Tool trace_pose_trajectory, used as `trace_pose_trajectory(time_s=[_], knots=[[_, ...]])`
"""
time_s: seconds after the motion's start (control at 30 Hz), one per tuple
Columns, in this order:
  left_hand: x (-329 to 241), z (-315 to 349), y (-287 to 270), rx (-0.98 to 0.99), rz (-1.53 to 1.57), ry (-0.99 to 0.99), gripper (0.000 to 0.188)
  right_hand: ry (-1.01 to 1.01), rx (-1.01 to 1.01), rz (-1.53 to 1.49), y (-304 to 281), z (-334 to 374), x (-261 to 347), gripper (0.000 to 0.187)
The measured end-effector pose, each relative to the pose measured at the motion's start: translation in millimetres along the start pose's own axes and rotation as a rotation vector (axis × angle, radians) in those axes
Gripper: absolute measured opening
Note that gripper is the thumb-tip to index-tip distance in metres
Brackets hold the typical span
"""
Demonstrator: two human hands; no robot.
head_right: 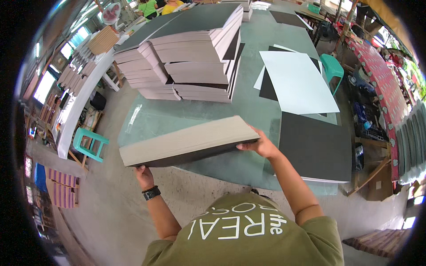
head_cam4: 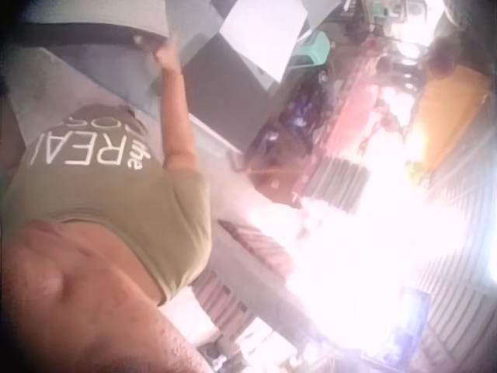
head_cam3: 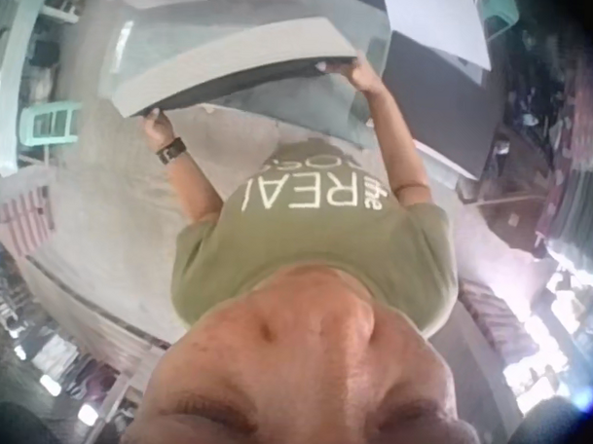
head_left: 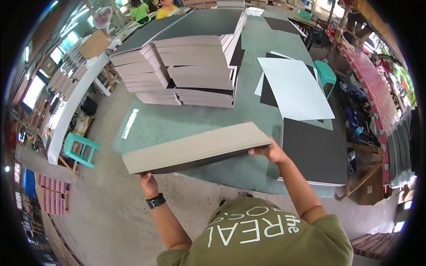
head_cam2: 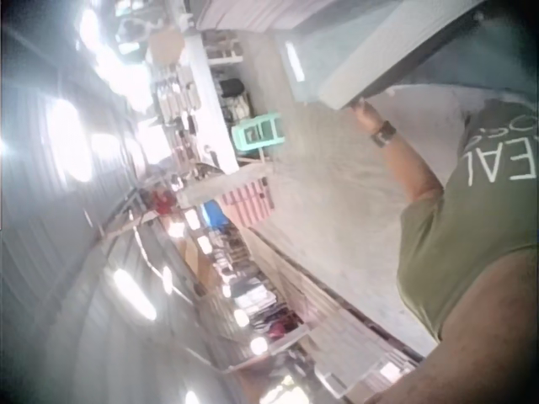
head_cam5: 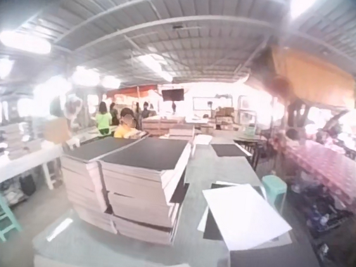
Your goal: The person picks up a wrapped stack of paper from a pallet, carries it to a table, unwraps it, and then fans through the edges of multiple unwrapped stacks of black and white paper to organize them on the table.
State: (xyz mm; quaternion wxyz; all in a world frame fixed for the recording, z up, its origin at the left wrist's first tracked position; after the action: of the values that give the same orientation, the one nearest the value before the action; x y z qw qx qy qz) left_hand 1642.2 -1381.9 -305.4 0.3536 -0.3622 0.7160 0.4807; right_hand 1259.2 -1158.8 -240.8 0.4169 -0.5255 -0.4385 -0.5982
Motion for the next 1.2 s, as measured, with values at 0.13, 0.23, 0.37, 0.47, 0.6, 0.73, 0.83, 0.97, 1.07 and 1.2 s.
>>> trace_pose_trajectory(time_s=[0.13, 0.23, 0.37, 0.47, 0.6, 0.73, 0.83, 0.97, 1.07, 1.2], knots=[[-9, -3, -11, -0.001, -0.050, -0.075, 0.069, 0.062, 0.068, 0.051, -8, -7, -5, 0.065], [-115, 0, 128, -0.057, -0.472, 0.492, 0.070, 0.023, 0.026, 0.074, -12, -7, 4, 0.069], [-107, 0, 237, 0.204, -1.639, 0.679, 0.065, -0.015, -0.027, -0.031, -8, -4, -2, 0.073], [-67, -10, 266, 0.548, -1.646, 0.311, 0.063, -0.223, -0.115, 0.068, -3, 1, 11, 0.075], [-51, -25, 269, 0.644, -1.606, 0.210, 0.057, -0.399, -0.233, 0.106, 1, 30, 35, 0.076], [-53, -29, 275, 0.664, -1.598, 0.266, 0.056, -0.453, -0.247, 0.096, 4, 39, 38, 0.074], [-53, -29, 276, 0.666, -1.586, 0.259, 0.056, -0.474, -0.276, 0.103, 7, 41, 39, 0.074], [-52, -29, 275, 0.653, -1.595, 0.251, 0.056, -0.487, -0.314, 0.151, 9, 45, 38, 0.073], [-52, -30, 275, 0.632, -1.586, 0.273, 0.057, -0.471, -0.339, 0.283, 8, 48, 41, 0.072], [-53, -31, 275, 0.630, -1.583, 0.265, 0.058, -0.493, -0.395, 0.386, 8, 53, 44, 0.072]])
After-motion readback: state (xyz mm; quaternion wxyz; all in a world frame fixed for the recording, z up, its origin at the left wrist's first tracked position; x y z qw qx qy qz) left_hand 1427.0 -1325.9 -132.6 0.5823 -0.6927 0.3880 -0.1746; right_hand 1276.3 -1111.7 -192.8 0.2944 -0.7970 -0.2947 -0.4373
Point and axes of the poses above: each hand's wrist, its own z-axis away from the middle knuckle, its own y-axis out of the palm, x = y × z, the point moved 5 cm from there along -z, towards the middle knuckle, and after that the axes turned 1 degree about x, right-handed, at the moved point
